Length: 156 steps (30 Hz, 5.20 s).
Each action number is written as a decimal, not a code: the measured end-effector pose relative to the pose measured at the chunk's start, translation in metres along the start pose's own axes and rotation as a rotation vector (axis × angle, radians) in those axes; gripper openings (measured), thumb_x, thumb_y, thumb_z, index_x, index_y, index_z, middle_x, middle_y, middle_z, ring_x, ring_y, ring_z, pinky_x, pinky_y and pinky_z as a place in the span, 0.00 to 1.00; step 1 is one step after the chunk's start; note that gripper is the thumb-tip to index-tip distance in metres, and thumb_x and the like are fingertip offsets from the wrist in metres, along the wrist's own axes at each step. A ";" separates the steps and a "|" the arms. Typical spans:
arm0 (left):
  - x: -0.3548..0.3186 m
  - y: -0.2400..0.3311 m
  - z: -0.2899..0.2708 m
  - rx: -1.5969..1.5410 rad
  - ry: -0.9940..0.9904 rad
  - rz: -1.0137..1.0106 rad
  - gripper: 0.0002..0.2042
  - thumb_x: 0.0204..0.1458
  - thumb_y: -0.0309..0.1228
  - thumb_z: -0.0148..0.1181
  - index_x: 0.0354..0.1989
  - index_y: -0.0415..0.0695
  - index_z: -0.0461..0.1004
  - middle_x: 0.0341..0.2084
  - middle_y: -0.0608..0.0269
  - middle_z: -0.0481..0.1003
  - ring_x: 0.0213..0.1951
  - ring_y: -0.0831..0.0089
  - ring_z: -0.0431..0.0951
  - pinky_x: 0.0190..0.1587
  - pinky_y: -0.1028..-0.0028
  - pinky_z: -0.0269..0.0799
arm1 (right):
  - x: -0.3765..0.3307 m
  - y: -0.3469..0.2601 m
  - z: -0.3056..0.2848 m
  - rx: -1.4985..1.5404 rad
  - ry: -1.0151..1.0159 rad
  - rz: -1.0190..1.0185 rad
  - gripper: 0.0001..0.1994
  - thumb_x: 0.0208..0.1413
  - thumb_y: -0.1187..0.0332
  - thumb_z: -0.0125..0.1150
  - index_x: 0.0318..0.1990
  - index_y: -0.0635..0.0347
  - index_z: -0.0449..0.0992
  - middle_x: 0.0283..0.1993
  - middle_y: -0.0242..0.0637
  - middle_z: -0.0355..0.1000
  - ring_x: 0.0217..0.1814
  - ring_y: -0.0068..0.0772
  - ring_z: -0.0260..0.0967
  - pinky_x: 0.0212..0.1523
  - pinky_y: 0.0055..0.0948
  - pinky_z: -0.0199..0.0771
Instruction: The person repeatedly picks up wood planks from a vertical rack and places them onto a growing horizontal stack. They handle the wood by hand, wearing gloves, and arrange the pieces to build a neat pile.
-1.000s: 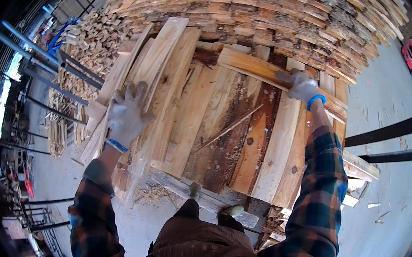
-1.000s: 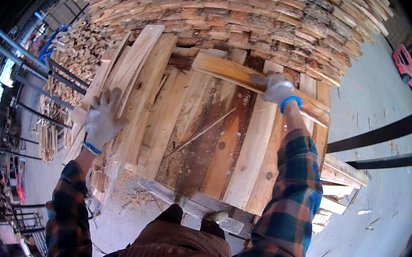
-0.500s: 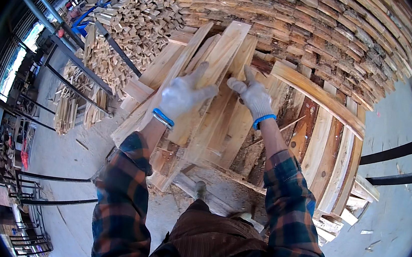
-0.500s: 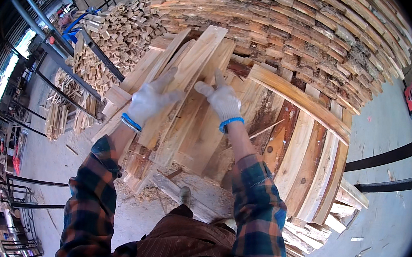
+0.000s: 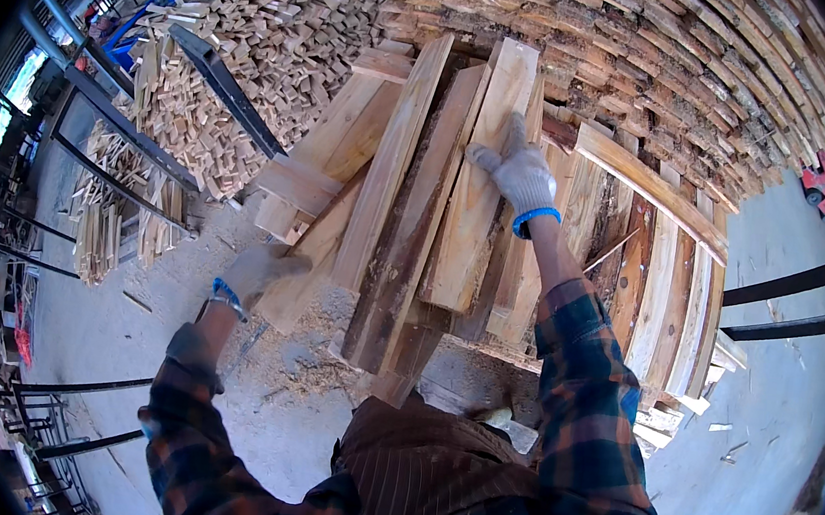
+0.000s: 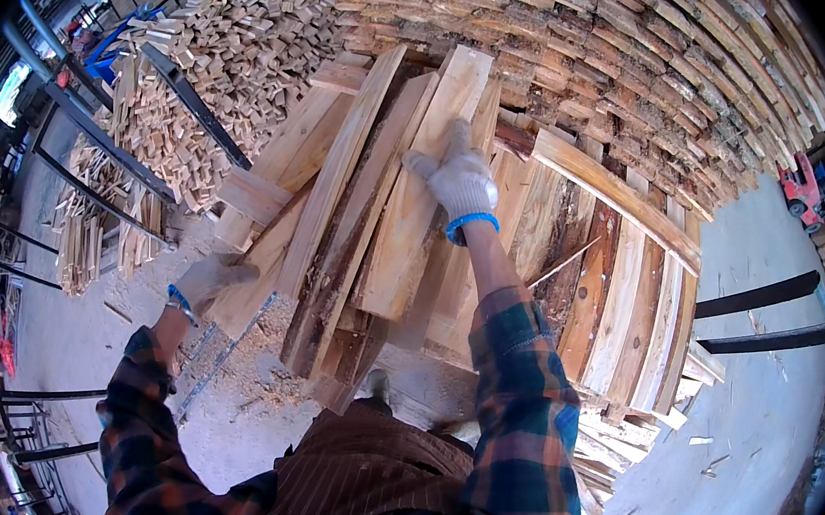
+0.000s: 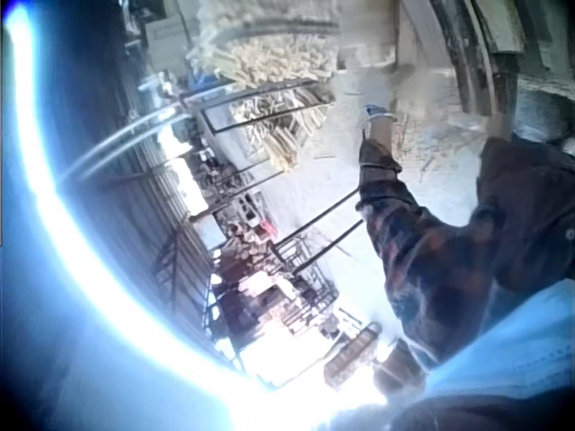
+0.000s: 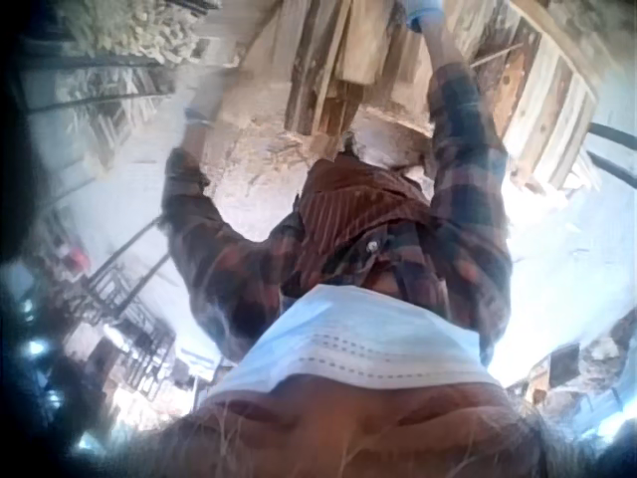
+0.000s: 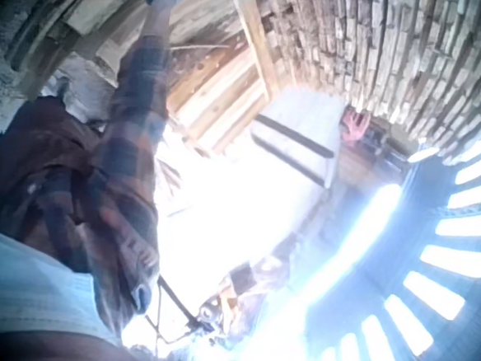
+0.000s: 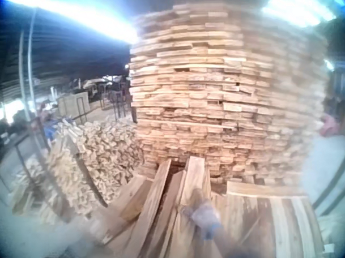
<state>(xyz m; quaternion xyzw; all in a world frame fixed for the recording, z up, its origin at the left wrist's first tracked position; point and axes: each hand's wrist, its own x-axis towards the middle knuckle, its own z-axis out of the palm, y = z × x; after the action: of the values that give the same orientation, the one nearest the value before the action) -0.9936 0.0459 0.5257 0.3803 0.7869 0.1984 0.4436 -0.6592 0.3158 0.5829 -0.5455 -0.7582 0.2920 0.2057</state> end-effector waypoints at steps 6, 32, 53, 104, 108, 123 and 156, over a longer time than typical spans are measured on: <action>-0.103 0.133 -0.043 0.004 0.120 0.123 0.20 0.41 0.33 0.64 0.40 0.31 0.78 0.27 0.63 0.77 0.29 0.77 0.75 0.34 0.76 0.70 | 0.002 0.022 0.001 -0.042 0.012 0.011 0.52 0.47 0.37 0.63 0.73 0.57 0.47 0.59 0.64 0.65 0.62 0.59 0.65 0.59 0.46 0.67; -0.140 0.180 0.258 -0.226 -0.170 0.377 0.22 0.57 0.36 0.60 0.56 0.35 0.72 0.46 0.54 0.78 0.46 0.73 0.77 0.50 0.76 0.71 | -0.247 0.173 -0.233 -0.306 -0.240 0.040 0.51 0.37 0.70 0.71 0.73 0.44 0.50 0.60 0.50 0.63 0.54 0.51 0.70 0.58 0.45 0.74; -0.228 0.156 0.205 -0.353 0.251 0.527 0.23 0.57 0.37 0.60 0.56 0.33 0.71 0.39 0.53 0.79 0.38 0.68 0.79 0.46 0.71 0.76 | -0.271 0.265 -0.207 -0.506 -0.493 0.031 0.36 0.47 0.72 0.65 0.65 0.31 0.65 0.70 0.39 0.54 0.72 0.50 0.51 0.70 0.51 0.54; 0.171 0.211 0.065 -0.161 -0.105 0.352 0.51 0.47 0.69 0.56 0.65 0.32 0.61 0.55 0.48 0.72 0.53 0.60 0.74 0.55 0.68 0.69 | -0.036 0.048 0.052 0.712 0.141 0.353 0.44 0.53 0.33 0.55 0.59 0.71 0.69 0.51 0.58 0.74 0.54 0.46 0.72 0.54 0.38 0.70; 0.171 0.209 0.074 -0.288 -0.112 0.294 0.49 0.48 0.67 0.56 0.64 0.32 0.61 0.57 0.49 0.70 0.57 0.64 0.70 0.58 0.70 0.64 | -0.039 0.037 0.048 1.075 0.141 0.352 0.41 0.52 0.33 0.56 0.53 0.70 0.73 0.48 0.54 0.75 0.48 0.45 0.74 0.50 0.38 0.71; -0.040 0.306 0.032 -0.422 0.170 1.041 0.24 0.67 0.42 0.41 0.61 0.33 0.63 0.52 0.50 0.73 0.52 0.65 0.74 0.54 0.69 0.72 | -0.093 -0.051 -0.116 0.885 0.310 -0.455 0.25 0.63 0.59 0.56 0.59 0.70 0.65 0.52 0.49 0.74 0.49 0.33 0.77 0.45 0.30 0.82; 0.090 0.300 0.182 -1.411 -0.135 0.768 0.26 0.66 0.43 0.41 0.67 0.39 0.58 0.62 0.53 0.65 0.61 0.61 0.68 0.63 0.64 0.65 | -0.080 0.074 -0.118 0.625 0.271 -0.415 0.34 0.45 0.56 0.67 0.59 0.64 0.68 0.55 0.53 0.70 0.60 0.52 0.67 0.62 0.39 0.64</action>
<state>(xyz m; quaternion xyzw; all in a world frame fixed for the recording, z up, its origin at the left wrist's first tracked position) -0.7413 0.3008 0.5748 0.2656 0.2619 0.7638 0.5268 -0.5066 0.2834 0.6215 -0.3255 -0.6929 0.3864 0.5144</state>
